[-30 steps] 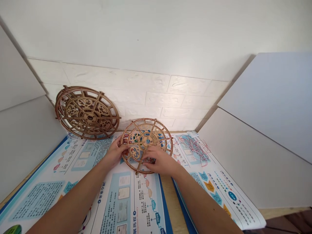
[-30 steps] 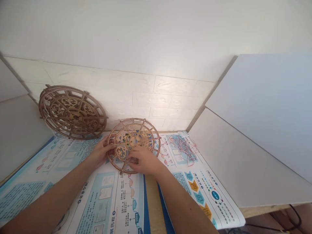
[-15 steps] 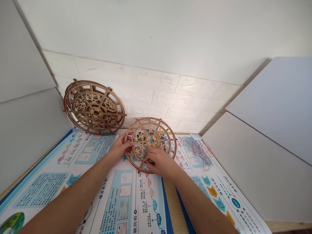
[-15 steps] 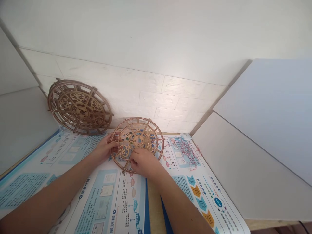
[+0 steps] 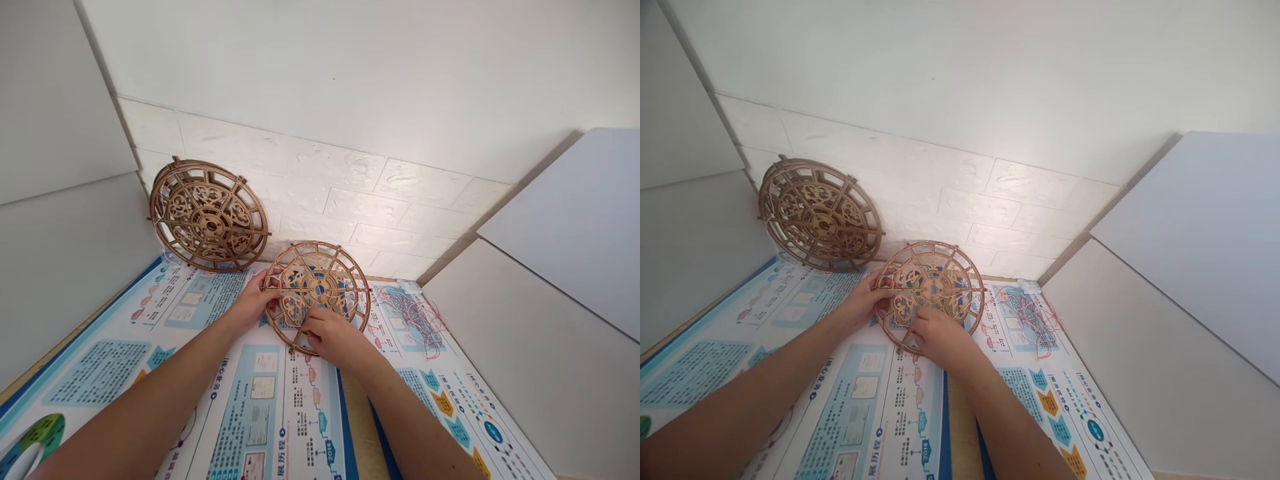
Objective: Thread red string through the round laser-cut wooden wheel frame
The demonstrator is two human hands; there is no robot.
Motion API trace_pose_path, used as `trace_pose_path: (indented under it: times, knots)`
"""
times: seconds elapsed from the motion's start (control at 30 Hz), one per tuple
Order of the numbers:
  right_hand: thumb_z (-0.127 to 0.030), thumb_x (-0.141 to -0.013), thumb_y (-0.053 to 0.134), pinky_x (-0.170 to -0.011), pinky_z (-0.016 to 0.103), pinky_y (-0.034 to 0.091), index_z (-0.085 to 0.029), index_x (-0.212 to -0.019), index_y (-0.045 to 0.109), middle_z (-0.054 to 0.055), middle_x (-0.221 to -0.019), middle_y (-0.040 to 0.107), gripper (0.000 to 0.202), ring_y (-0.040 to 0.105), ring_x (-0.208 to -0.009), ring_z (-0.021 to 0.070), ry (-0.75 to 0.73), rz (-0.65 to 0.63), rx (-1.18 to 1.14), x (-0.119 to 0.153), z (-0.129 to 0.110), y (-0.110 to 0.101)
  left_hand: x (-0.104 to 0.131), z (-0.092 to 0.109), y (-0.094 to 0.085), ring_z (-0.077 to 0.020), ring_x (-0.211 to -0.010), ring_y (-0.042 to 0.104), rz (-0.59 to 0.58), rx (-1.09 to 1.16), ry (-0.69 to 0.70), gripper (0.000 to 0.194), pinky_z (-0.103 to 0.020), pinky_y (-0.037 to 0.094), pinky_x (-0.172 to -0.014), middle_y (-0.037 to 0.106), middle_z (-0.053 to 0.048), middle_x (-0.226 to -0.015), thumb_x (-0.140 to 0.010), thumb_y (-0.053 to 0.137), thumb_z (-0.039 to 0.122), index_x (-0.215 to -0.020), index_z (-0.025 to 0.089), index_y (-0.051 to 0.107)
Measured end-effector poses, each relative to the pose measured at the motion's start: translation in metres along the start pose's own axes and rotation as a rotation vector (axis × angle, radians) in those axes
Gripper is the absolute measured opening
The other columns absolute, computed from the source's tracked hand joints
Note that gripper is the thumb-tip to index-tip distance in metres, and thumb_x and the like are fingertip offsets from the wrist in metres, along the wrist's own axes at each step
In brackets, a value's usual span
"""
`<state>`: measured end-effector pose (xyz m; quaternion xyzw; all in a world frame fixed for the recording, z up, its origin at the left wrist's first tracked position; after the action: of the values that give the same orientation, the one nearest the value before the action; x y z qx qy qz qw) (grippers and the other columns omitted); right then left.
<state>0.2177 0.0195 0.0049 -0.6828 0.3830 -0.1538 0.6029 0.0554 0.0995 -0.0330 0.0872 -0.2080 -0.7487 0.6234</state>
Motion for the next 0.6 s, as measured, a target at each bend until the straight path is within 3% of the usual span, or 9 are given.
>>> trace_pose_path:
  times: [0.27,0.6]
  knots:
    - [0.002,-0.086,0.061,-0.074,0.031,0.053,-0.014,-0.084,0.071,0.008,-0.089,0.065,0.020,0.061,-0.082,0.0202,-0.066,0.066,0.068,-0.0005,-0.0018,0.0029,-0.0025,-0.0011,-0.0001,-0.0161,-0.069,0.063,-0.008,-0.026,0.003,0.059,-0.026,0.049,-0.058,0.063,-0.001,-0.086,-0.056,0.084,0.019,-0.111,0.018,0.063]
    - [0.007,-0.083,0.060,-0.074,0.030,0.052,-0.015,-0.080,0.068,0.006,-0.091,0.062,0.024,0.059,-0.083,0.0188,-0.032,-0.064,0.051,0.0033,-0.0005,0.0079,-0.0036,-0.0018,0.0000,-0.0158,-0.071,0.063,-0.006,-0.008,-0.011,0.058,-0.026,0.053,-0.062,0.063,-0.001,-0.085,-0.054,0.082,0.016,-0.109,0.018,0.063]
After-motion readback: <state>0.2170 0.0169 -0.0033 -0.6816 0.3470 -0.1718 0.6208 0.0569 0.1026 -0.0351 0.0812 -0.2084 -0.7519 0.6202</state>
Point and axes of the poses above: each hand's wrist, its own x-axis away from the middle knuckle, its own y-axis out of the palm, z = x × y, the point moved 5 cm from there along -x, towards the middle knuckle
